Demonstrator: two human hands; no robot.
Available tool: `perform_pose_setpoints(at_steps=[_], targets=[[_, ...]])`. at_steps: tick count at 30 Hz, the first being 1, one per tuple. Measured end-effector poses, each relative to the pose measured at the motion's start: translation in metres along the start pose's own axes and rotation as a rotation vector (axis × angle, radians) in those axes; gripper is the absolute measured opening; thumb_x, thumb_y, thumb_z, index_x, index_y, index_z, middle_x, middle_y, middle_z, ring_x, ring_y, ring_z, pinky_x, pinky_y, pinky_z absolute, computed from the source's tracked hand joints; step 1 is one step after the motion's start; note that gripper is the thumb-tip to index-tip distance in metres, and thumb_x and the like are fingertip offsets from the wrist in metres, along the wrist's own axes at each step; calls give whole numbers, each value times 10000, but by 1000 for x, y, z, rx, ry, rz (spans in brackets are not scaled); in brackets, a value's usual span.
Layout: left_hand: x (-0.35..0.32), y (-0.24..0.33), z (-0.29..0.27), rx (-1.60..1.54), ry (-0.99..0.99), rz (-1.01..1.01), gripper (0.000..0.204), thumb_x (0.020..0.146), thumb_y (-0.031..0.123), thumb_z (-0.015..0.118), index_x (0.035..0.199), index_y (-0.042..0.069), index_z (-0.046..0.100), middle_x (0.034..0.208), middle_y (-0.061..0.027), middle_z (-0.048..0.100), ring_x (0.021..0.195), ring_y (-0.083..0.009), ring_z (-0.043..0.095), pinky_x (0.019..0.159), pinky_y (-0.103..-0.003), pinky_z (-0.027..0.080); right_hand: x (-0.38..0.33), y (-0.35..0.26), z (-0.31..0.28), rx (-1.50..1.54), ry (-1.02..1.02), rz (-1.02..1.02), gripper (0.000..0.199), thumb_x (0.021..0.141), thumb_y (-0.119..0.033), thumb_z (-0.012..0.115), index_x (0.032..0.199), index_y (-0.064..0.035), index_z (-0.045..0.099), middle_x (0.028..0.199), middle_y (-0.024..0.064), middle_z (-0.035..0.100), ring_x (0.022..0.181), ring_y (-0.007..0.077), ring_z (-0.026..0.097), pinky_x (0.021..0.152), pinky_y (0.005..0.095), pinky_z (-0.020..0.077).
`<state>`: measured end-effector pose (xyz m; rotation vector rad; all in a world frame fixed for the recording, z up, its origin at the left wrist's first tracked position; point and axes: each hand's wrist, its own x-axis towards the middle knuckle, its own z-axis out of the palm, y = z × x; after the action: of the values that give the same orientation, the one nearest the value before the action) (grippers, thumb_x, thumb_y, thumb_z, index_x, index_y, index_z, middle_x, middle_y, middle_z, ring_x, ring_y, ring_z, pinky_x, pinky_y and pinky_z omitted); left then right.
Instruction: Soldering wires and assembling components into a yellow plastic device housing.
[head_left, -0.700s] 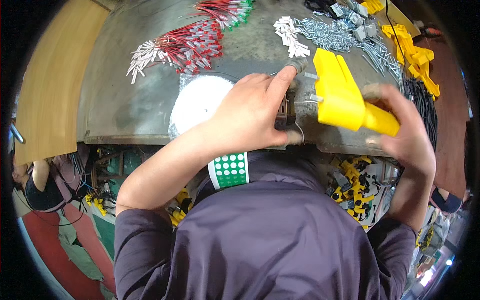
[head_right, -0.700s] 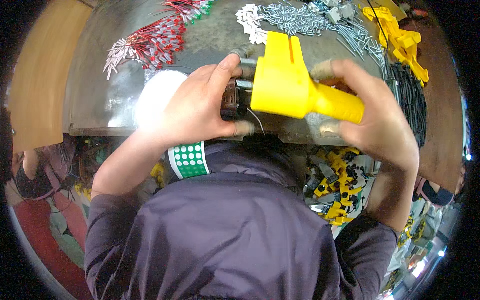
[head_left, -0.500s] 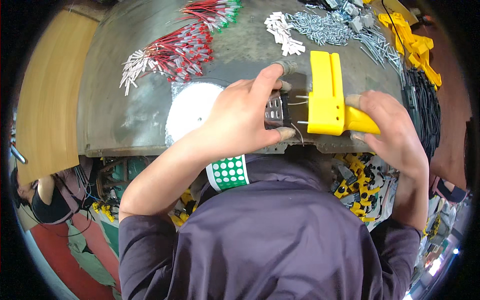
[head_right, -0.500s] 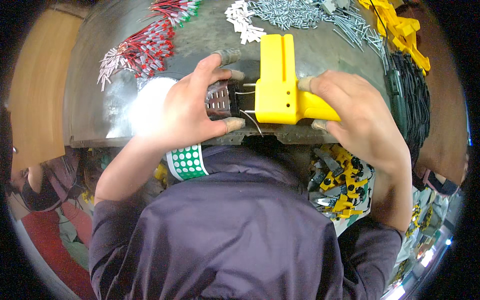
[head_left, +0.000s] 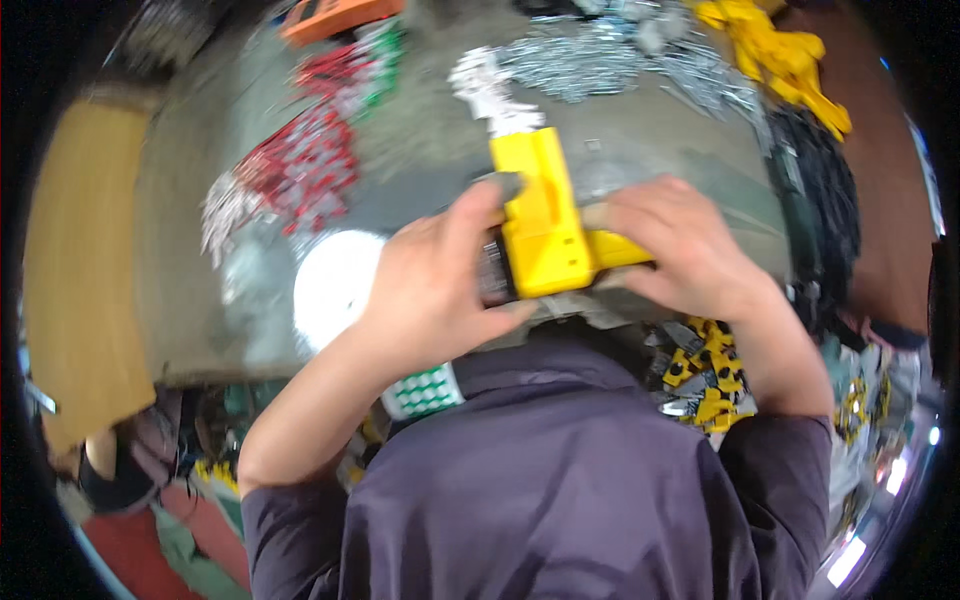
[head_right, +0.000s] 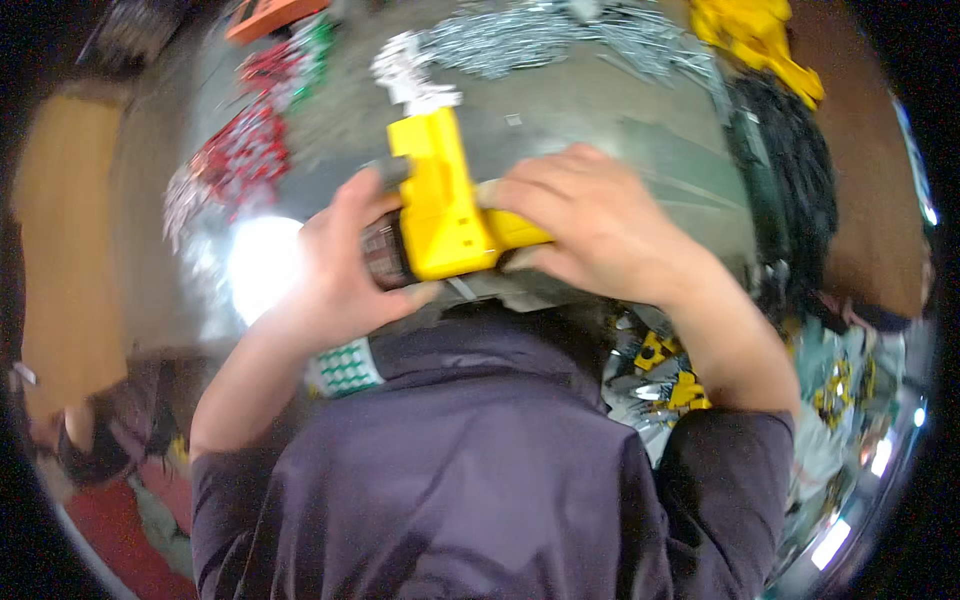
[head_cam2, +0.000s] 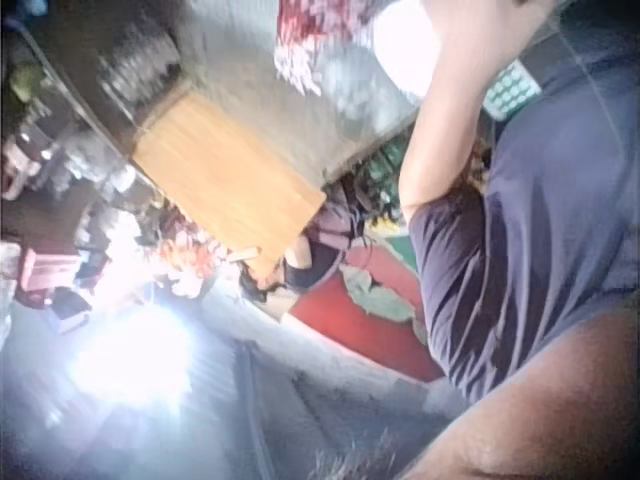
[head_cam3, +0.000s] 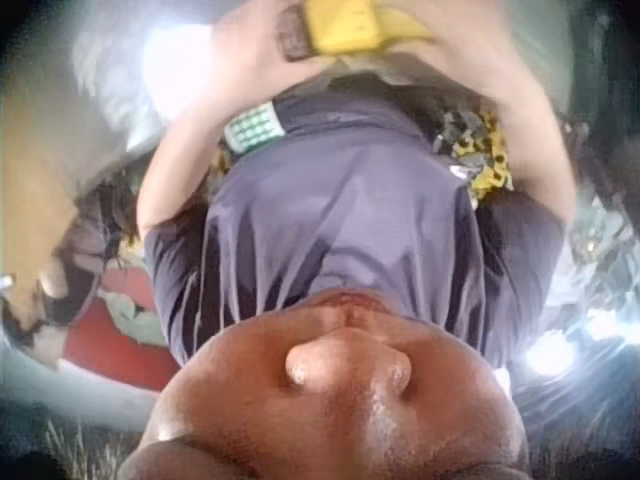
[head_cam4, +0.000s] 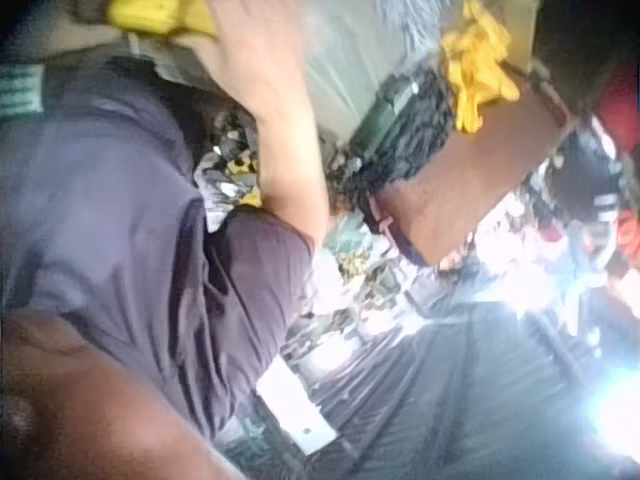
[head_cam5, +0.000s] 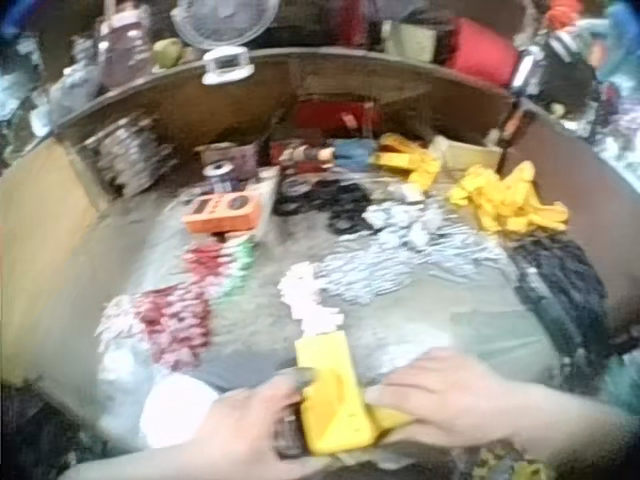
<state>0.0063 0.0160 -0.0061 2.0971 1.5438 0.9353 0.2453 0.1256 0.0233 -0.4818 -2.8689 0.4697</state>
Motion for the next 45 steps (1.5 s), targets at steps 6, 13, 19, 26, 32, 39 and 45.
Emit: perform_pose_setpoints(at_steps=[6,13,19,26,32,39,45], targets=[[-9,-5,0,94,-3,-59,890,562,205,861,1265,-3,357,985,-182,659,854,-331,661,733,-375,539,-56,62,-35,-223,407,561,560,780,-303,713,1230,-32,520,1164,184,571,1090,366,536,932,414,436],[-4,-1,1,70,-21,-62,910,573,207,864,1270,-20,324,1006,-199,658,868,-328,666,738,-382,543,-157,101,-41,-366,224,1181,574,923,-327,558,1385,-57,352,1125,277,593,1034,406,592,899,425,454],[-10,-5,5,84,-37,-87,964,561,223,880,1281,-32,292,1023,-215,655,866,-346,669,742,-380,548,-134,73,-38,1918,808,221,513,922,-237,522,1335,44,406,1269,241,506,1174,349,510,1052,489,370],[-8,0,-1,106,-53,-136,977,553,241,892,1269,-41,290,1044,-233,649,880,-348,672,753,-381,553,-37,31,-3,2189,1013,56,504,787,-150,673,1152,86,417,1107,153,493,1183,293,435,1160,538,136],[-3,2,-5,149,-52,-29,960,547,224,895,1257,-39,303,1025,-234,648,869,-347,672,750,-386,557,-34,45,17,2332,951,-3,414,780,-244,682,998,45,480,992,127,494,1016,270,501,1096,497,307],[2,3,-6,120,2,47,931,529,192,896,1249,-32,350,991,-191,654,873,-340,665,741,-372,559,-31,40,21,2281,1044,134,413,767,-229,680,996,32,457,950,107,475,972,251,496,1083,468,327],[1,1,-4,37,2,19,917,518,149,893,1249,-20,366,1012,-186,639,873,-339,658,745,-374,552,-29,39,24,2312,1076,180,398,763,-218,682,989,23,460,947,100,475,957,235,499,1084,470,323]])
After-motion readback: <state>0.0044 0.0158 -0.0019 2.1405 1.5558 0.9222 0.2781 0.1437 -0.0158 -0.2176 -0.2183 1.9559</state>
